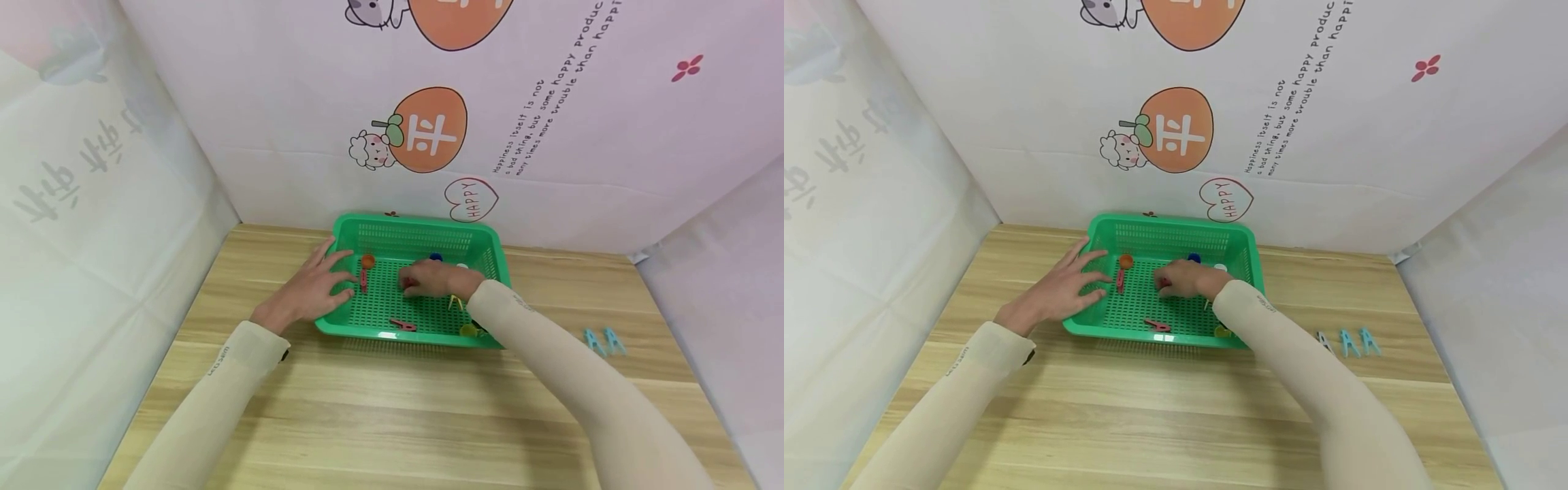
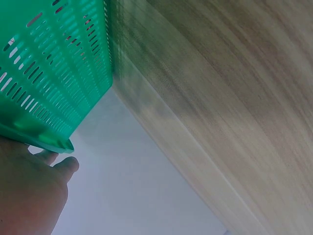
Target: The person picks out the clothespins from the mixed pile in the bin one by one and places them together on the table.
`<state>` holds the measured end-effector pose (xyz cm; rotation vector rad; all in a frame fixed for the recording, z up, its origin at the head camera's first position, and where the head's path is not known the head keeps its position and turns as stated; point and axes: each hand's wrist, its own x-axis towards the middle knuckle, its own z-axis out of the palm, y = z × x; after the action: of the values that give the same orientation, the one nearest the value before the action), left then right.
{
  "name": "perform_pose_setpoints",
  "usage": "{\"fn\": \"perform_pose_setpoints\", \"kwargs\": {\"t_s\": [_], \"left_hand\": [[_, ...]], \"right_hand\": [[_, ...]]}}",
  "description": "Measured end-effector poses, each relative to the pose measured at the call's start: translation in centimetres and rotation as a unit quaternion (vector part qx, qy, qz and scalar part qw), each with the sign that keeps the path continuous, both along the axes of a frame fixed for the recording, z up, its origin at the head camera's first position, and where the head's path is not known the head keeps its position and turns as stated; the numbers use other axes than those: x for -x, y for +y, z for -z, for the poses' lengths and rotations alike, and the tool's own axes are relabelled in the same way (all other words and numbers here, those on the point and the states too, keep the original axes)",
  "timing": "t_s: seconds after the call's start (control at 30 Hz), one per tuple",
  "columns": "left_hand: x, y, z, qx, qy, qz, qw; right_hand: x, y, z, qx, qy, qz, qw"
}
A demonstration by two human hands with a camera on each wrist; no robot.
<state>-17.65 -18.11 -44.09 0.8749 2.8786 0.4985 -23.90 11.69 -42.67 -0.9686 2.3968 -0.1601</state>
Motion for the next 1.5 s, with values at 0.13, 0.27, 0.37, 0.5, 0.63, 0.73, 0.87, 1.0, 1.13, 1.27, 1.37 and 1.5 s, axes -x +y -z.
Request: {"fn": "perform_pose_setpoints", "kwargs": {"t_s": [0.13, 0.27, 0.37, 0.5, 0.63, 0.73, 0.87, 1.0, 1.13, 1.27, 1.37, 1.5], "left_hand": [[0.0, 0.0, 0.0, -0.001, 0.000, 0.001, 1.0000], [0.0, 0.0, 0.0, -0.002, 0.001, 0.002, 1.0000], [0.0, 0.0, -0.1, -0.001, 0.002, 0.003, 1.0000], [0.0, 0.1, 0.0, 0.002, 0.003, 0.004, 1.0000], [0.0, 0.1, 0.0, 0.000, 0.003, 0.004, 1.0000], [0.0, 0.2, 0.1, -0.003, 0.006, 0.005, 1.0000], [0.0, 0.2, 0.0, -0.004, 0.008, 0.006, 0.9999], [-0.1, 0.2, -0.2, -0.004, 0.007, 0.004, 1.0000], [-0.1, 0.2, -0.2, -0.002, 0.006, 0.004, 1.0000], [-0.1, 0.2, -0.3, -0.002, 0.005, 0.004, 1.0000], [-0.2, 0.1, -0.3, -0.001, 0.005, 0.004, 1.0000], [-0.3, 0.1, -0.3, 0.001, 0.006, 0.004, 1.0000]], "right_hand": [[0.0, 0.6, -0.5, -0.009, 0.007, 0.001, 0.9999], [-0.1, 1.2, -1.3, -0.009, 0.017, 0.003, 0.9998], [-0.3, 1.7, -1.9, 0.006, 0.026, 0.006, 0.9996], [-0.2, 2.5, -2.3, 0.037, 0.038, 0.003, 0.9986], [-0.1, 3.3, -2.4, 0.062, 0.051, 0.000, 0.9968], [-0.1, 3.7, -2.8, 0.078, 0.053, 0.003, 0.9956], [-0.4, 3.9, -3.7, 0.088, 0.057, 0.010, 0.9944], [-0.7, 4.4, -4.5, 0.103, 0.078, 0.009, 0.9916], [-1.2, 5.0, -5.0, 0.133, 0.096, 0.008, 0.9865], [-1.6, 5.9, -5.1, 0.162, 0.109, 0.010, 0.9808], [-2.0, 6.6, -5.2, 0.177, 0.115, 0.018, 0.9774], [-2.6, 7.6, -5.3, 0.190, 0.122, 0.027, 0.9737]]}}
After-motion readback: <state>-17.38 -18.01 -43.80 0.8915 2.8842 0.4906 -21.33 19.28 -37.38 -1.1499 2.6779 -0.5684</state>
